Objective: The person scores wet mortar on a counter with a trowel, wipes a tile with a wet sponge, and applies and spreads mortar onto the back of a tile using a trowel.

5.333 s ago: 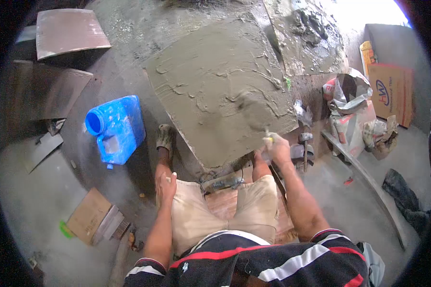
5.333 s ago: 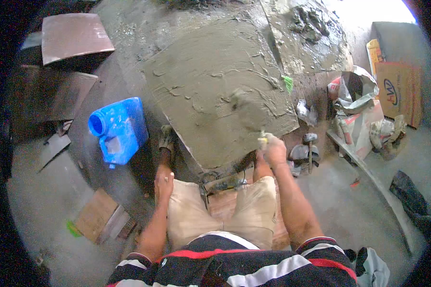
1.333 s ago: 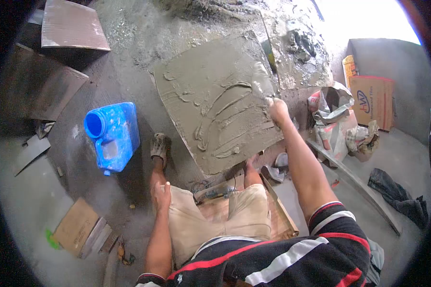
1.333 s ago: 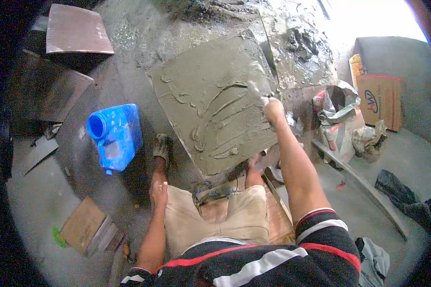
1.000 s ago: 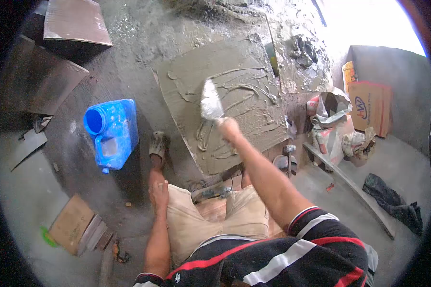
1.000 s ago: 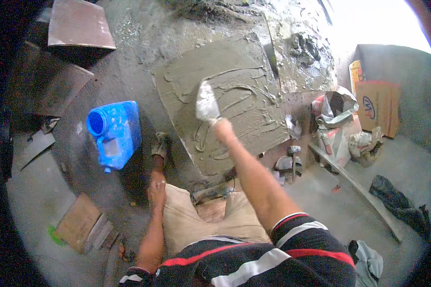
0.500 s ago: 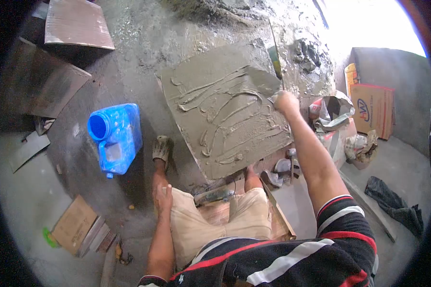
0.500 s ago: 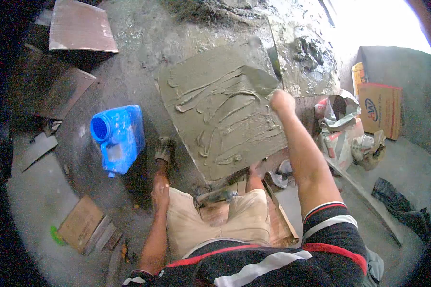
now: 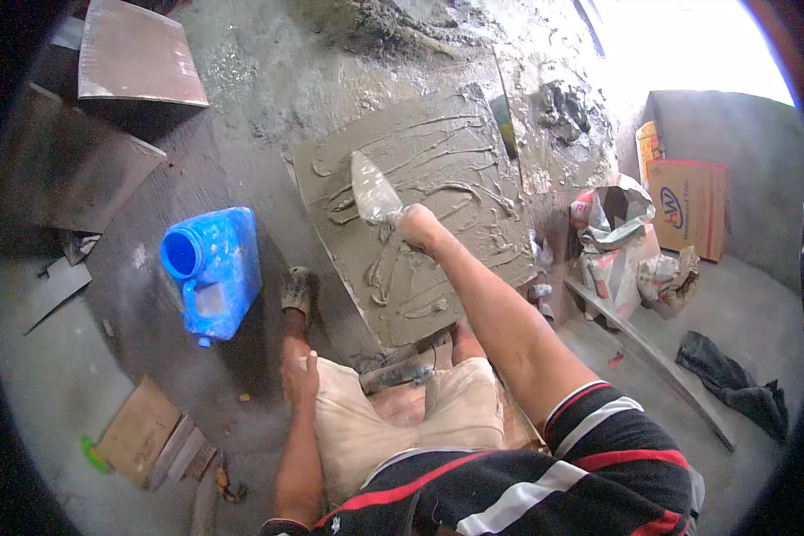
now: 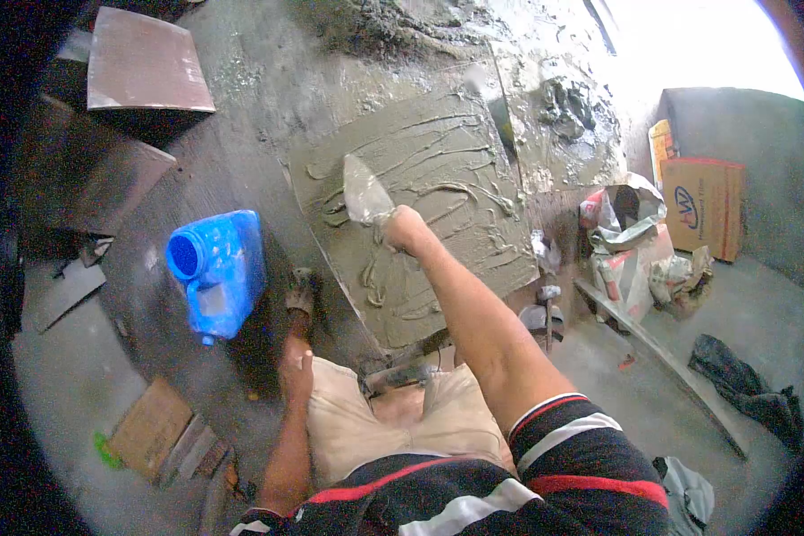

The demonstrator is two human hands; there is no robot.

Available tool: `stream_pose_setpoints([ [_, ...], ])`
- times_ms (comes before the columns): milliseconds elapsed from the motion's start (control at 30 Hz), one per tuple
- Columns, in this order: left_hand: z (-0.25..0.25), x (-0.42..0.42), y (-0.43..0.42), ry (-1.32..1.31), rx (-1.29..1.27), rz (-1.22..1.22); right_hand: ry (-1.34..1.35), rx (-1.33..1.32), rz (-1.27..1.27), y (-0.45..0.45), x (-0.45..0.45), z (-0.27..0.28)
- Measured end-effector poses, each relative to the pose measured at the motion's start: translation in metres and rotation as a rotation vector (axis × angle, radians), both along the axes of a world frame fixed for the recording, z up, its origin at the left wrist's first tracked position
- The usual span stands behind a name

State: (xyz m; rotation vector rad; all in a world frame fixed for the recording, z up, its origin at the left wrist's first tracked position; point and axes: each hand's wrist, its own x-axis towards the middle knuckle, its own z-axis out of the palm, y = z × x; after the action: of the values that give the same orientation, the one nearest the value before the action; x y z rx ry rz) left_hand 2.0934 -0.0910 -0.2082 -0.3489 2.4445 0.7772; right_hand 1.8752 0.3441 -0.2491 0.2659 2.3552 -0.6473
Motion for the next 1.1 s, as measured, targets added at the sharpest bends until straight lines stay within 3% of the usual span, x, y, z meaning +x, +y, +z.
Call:
stream_pose_setpoints([
  [67,0.001,-0.003,0.000,-0.064,-0.049,-0.008,0.040,-0.051,0.049,-0.015,-0.024,0.074],
  [167,0.017,-0.011,0.013,-0.153,-0.012,-0.014,0.140,0.150,-0.017,0.006,-0.020,0.096],
  [233,0.027,-0.017,0.024,-0.164,0.072,0.010,0.094,0.226,-0.006,0.049,-0.011,0.092],
  [300,0.032,-0.021,0.033,-0.198,-0.183,-0.062,0.073,0.311,-0.221,0.102,0.007,0.095],
  [367,0.022,-0.011,0.036,-0.170,-0.234,-0.053,0.175,0.442,-0.426,0.174,0.033,0.085],
  [400,0.017,-0.006,0.037,-0.147,-0.290,-0.045,0.100,0.530,-0.509,0.234,0.053,0.046],
  [433,0.015,-0.005,0.039,-0.146,-0.295,-0.056,0.139,0.515,-0.546,0.269,0.060,0.069],
  [467,0.014,-0.006,0.042,-0.191,-0.194,-0.059,0.318,0.663,-0.468,0.332,0.086,0.028],
  [500,0.012,-0.006,0.047,-0.236,-0.095,-0.059,-0.018,0.964,-0.054,0.390,0.107,0.011],
  [567,0.005,0.000,0.054,-0.235,-0.103,-0.066,-0.073,0.921,-0.284,0.417,0.104,0.058],
  [633,0.005,0.002,0.069,-0.235,-0.112,-0.072,0.164,0.943,-0.629,0.441,0.109,0.060],
  [767,0.014,0.010,0.100,-0.180,-0.252,-0.129,0.100,0.862,-0.462,0.444,0.078,0.076],
  [833,0.016,0.013,0.110,-0.215,-0.305,-0.157,0.079,0.890,-0.467,0.483,0.095,0.012],
  [900,0.017,0.015,0.116,-0.243,-0.362,-0.176,0.158,0.623,-0.290,0.512,0.111,-0.033],
  [933,0.023,0.011,0.123,-0.239,-0.372,-0.169,0.141,0.671,0.188,0.517,0.114,-0.034],
  [967,0.027,0.007,0.129,-0.266,-0.379,-0.176,0.150,0.661,0.189,0.514,0.116,-0.039],
  [1000,0.032,0.002,0.135,-0.293,-0.388,-0.179,0.188,0.385,-0.290,0.509,0.118,-0.050],
  [1067,0.020,0.009,0.132,-0.299,-0.441,-0.166,0.705,0.501,0.020,0.505,0.129,-0.064],
  [1100,0.019,0.012,0.126,-0.310,-0.478,-0.165,0.605,0.140,-0.602,0.471,0.117,-0.040],
])
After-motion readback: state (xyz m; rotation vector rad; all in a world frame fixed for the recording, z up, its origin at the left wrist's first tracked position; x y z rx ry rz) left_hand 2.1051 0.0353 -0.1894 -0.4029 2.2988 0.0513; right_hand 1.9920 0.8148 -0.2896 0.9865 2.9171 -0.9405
